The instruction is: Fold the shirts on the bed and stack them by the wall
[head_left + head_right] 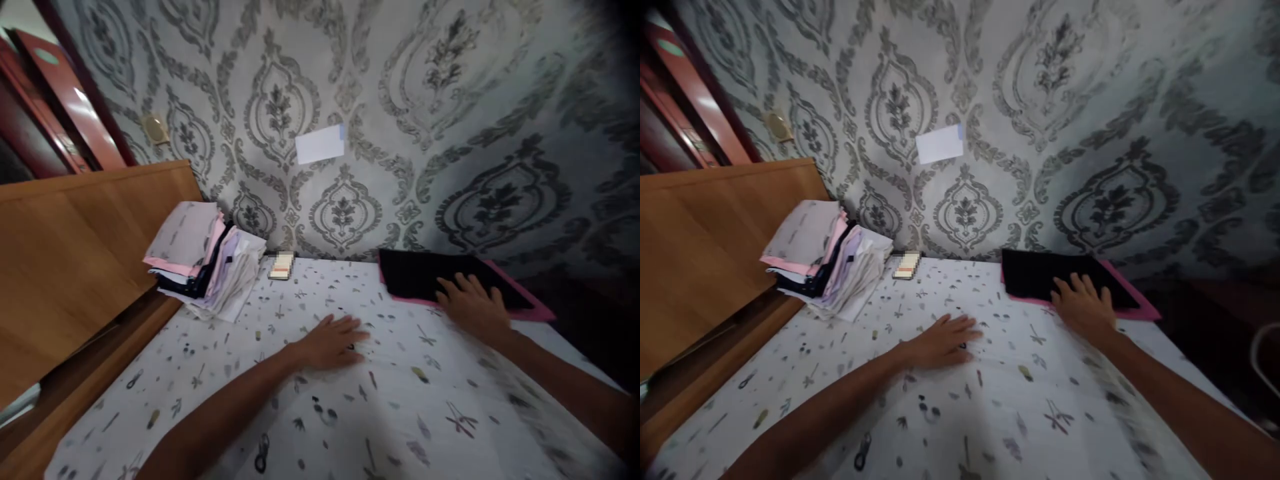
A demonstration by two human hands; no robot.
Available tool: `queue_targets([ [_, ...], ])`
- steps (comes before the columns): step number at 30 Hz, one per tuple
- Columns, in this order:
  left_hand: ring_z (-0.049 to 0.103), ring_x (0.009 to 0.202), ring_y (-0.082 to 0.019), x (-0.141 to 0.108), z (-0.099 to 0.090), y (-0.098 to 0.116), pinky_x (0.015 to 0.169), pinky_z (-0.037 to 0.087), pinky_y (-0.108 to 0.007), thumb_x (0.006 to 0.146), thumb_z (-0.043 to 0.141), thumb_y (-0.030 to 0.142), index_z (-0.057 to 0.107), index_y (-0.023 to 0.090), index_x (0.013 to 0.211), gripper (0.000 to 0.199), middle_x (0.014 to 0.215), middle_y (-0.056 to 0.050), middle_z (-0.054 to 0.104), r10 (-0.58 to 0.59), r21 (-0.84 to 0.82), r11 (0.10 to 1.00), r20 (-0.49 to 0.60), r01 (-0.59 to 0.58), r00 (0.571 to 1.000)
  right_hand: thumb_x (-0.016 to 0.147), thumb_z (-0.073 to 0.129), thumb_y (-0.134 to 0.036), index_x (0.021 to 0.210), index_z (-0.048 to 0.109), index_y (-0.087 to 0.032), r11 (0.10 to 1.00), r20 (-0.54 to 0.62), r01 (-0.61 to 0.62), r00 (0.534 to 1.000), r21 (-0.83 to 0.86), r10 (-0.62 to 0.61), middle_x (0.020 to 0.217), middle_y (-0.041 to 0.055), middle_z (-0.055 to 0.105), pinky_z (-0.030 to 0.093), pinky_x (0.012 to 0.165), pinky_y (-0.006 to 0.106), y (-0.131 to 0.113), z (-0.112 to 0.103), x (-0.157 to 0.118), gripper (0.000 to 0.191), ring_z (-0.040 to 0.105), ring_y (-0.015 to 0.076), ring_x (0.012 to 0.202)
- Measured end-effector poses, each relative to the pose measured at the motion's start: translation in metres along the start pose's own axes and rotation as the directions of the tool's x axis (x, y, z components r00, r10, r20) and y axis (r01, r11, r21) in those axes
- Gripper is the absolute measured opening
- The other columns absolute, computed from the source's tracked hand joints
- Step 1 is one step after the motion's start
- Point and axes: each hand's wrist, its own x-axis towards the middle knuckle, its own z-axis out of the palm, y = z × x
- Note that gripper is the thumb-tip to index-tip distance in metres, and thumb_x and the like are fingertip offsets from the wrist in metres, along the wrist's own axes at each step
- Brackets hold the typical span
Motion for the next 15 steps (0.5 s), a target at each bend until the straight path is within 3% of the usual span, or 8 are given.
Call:
queue_targets([
  [2,0.063,0.124,-0.031,-0.04,-0.037,0.003,0.116,0.039,-0.045,0.06,0.091,0.023,0.075,0.034,0.092,0.037,0.114,-0.01,0.075,-0.12,-0.223,0.97,-0.072,0.101,0.99,0.097,0.031,-0.029,0.139,0.058,-0.016,0.998,-0.02,0.042,0.999,0.05,-0.041,0.155,0.0228,0.042,0.031,0.112,0.054,-0.009,-0.005,-0.019,0.053,0.034,0.032,0.147],
  [4,0.072,0.105,-0.033,-0.069,-0.079,0.006,0.103,0.052,-0.044,0.058,0.091,0.024,0.074,0.03,0.081,0.029,0.097,-0.01,0.078,-0.23,-0.226,0.955,-0.156,0.192,0.961,0.092,0.03,-0.031,0.13,0.064,-0.019,0.979,-0.087,0.12,0.99,0.162,-0.107,0.153,0.0227,0.044,0.033,0.113,0.054,-0.018,-0.006,-0.044,0.052,0.035,0.0314,0.146],
  [5,0.073,0.096,-0.032,-0.08,-0.101,0.007,0.095,0.056,-0.042,0.063,0.087,0.025,0.074,0.028,0.079,0.021,0.091,-0.01,0.078,-0.242,-0.123,0.968,-0.222,0.219,0.945,0.09,0.032,-0.034,0.124,0.067,-0.023,0.957,-0.124,0.169,0.982,0.236,-0.143,0.151,0.0224,0.047,0.036,0.112,0.053,-0.023,-0.006,-0.057,0.05,0.037,0.0317,0.145],
  [7,0.072,0.086,-0.029,-0.096,-0.15,0.011,0.086,0.057,-0.038,0.077,0.072,0.025,0.073,0.025,0.078,0.001,0.086,-0.008,0.077,-0.152,0.192,0.95,-0.408,0.248,0.9,0.087,0.034,-0.043,0.111,0.071,-0.033,0.887,-0.19,0.24,0.966,0.395,-0.177,0.144,0.0175,0.055,0.042,0.11,0.053,-0.032,-0.004,-0.087,0.045,0.046,0.033,0.139],
  [9,0.067,0.099,-0.031,-0.11,-0.199,0.016,0.096,0.051,-0.042,0.083,0.06,0.02,0.071,0.023,0.083,0.012,0.094,-0.009,0.074,-0.017,0.434,0.848,-0.553,0.305,0.833,0.085,0.038,-0.05,0.102,0.072,-0.042,0.807,-0.233,0.263,0.959,0.529,-0.159,0.136,0.0092,0.063,0.047,0.107,0.054,-0.042,-0.003,-0.119,0.039,0.053,0.0334,0.132],
  [10,0.062,0.109,-0.033,-0.117,-0.222,0.019,0.103,0.046,-0.044,0.084,0.056,0.016,0.071,0.021,0.089,0.016,0.103,-0.012,0.071,0.03,0.503,0.794,-0.594,0.342,0.804,0.085,0.04,-0.053,0.102,0.072,-0.044,0.772,-0.243,0.273,0.957,0.574,-0.159,0.135,0.0062,0.064,0.048,0.107,0.054,-0.047,-0.003,-0.135,0.037,0.054,0.0331,0.132],
  [12,0.055,0.12,-0.034,-0.13,-0.261,0.024,0.108,0.04,-0.047,0.086,0.046,0.012,0.068,0.019,0.101,0.027,0.118,-0.016,0.066,0.1,0.69,0.549,-0.614,0.471,0.783,0.084,0.046,-0.056,0.106,0.073,-0.045,0.737,-0.249,0.278,0.956,0.616,-0.152,0.138,0.0037,0.062,0.05,0.106,0.056,-0.057,-0.004,-0.166,0.036,0.055,0.0337,0.131],
  [15,0.053,0.121,-0.033,-0.146,-0.298,0.028,0.102,0.042,-0.046,0.088,0.039,0.01,0.065,0.019,0.112,0.036,0.127,-0.017,0.062,0.087,0.807,0.197,-0.581,0.558,0.809,0.083,0.052,-0.056,0.108,0.073,-0.048,0.751,-0.242,0.243,0.964,0.614,-0.114,0.141,-0.0011,0.061,0.053,0.104,0.053,-0.07,-0.007,-0.206,0.033,0.06,0.0317,0.125],
])
